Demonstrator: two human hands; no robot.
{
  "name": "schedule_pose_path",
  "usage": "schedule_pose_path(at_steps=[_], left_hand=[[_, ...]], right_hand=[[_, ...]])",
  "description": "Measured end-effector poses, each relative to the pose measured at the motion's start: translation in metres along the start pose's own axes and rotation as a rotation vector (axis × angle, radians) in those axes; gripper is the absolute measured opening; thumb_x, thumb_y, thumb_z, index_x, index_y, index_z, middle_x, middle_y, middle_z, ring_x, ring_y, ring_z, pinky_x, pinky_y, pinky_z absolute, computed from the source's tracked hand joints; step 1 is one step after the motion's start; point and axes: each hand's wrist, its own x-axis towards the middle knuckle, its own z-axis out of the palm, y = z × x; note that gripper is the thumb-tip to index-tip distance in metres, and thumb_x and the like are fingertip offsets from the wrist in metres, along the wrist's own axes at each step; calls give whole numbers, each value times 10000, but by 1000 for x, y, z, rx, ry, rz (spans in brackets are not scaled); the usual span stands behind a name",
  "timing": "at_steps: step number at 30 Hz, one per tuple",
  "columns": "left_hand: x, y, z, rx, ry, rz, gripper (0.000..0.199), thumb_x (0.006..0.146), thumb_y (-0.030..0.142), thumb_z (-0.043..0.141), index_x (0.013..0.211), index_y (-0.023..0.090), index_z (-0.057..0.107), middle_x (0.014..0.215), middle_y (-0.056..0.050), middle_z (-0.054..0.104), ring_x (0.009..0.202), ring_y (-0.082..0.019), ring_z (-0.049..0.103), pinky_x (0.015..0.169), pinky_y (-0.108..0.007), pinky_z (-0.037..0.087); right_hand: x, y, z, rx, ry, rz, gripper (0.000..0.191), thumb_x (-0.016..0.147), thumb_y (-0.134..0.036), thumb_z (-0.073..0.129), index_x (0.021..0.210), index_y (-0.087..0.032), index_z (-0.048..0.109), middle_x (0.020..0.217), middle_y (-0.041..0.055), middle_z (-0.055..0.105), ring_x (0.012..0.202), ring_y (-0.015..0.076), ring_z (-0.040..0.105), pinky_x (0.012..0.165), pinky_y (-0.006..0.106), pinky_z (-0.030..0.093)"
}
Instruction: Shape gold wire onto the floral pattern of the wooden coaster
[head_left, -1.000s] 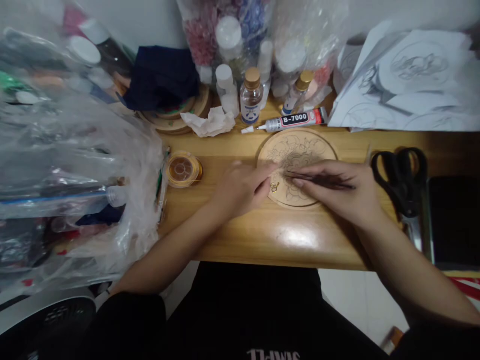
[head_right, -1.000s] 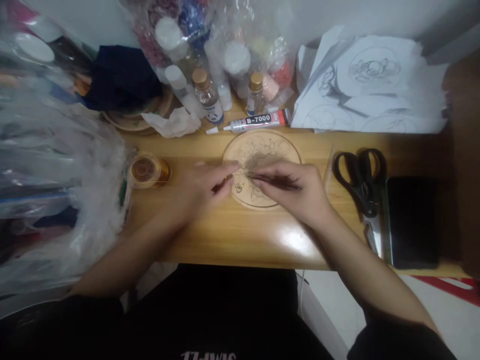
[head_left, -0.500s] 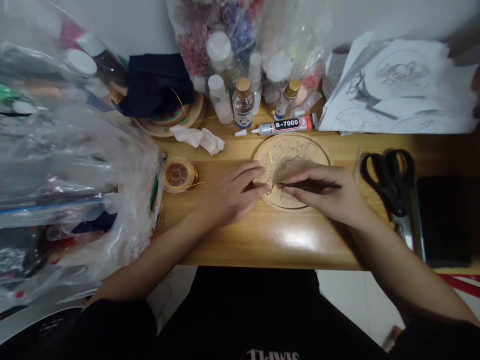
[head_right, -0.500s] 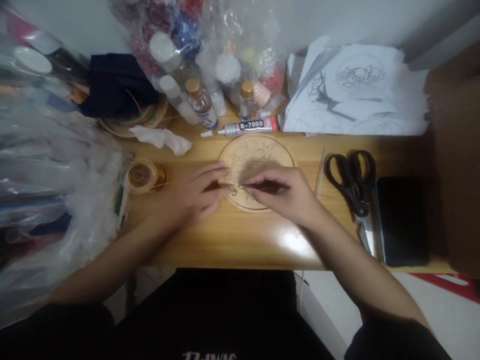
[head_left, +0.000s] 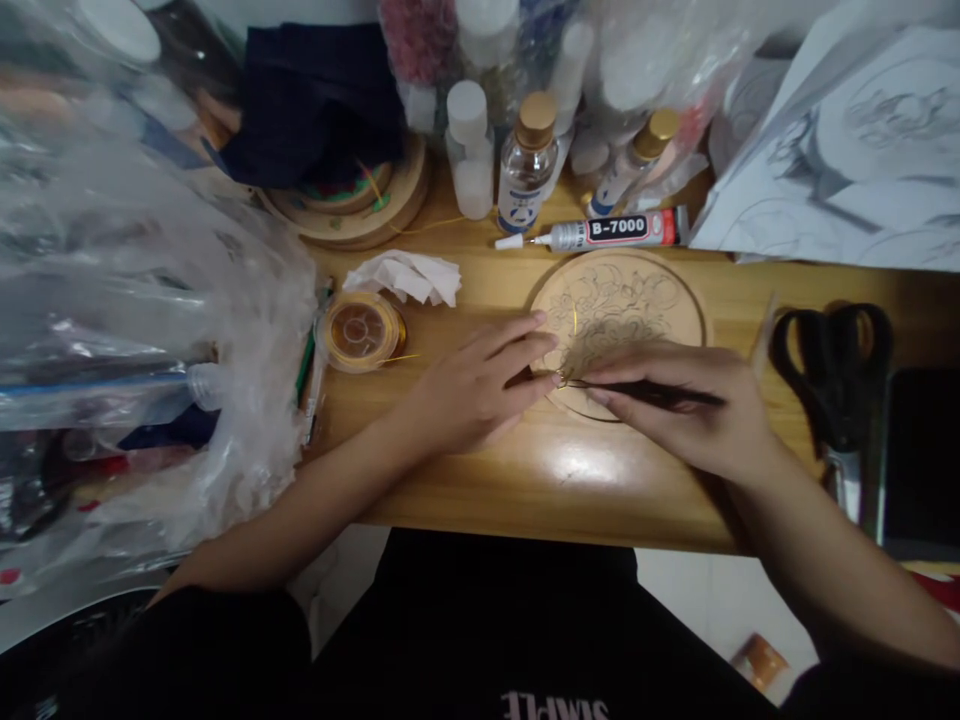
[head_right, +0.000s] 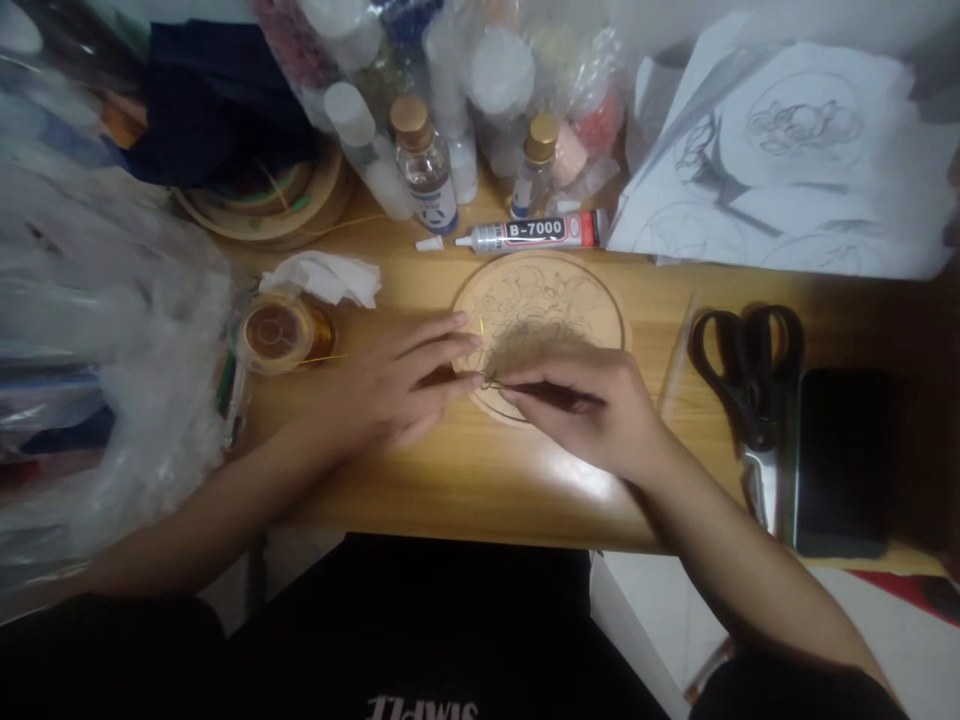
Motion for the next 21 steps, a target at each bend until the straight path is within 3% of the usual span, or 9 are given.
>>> schedule_pose_path(at_steps=[14, 21], left_hand=[[2, 2, 0, 26, 31, -11, 225, 956, 133, 482, 1113, 119, 643, 1280, -149, 622, 1297, -286, 530, 1036, -445, 518], [5, 2, -2, 52, 30, -6, 226, 958, 145, 479, 1105, 135, 651, 1272, -126, 637, 1255, -267, 562, 1003, -430, 529]], right_hand=[[-3, -4, 4, -26, 12, 38, 138, 812, -175, 720, 929, -248, 730, 870, 11, 737, 781, 157, 696, 671, 301, 540], [-9, -7, 8, -75, 48, -13, 218, 820, -146, 697, 984, -289, 717, 908, -8, 737, 810, 154, 695, 695, 309, 551]])
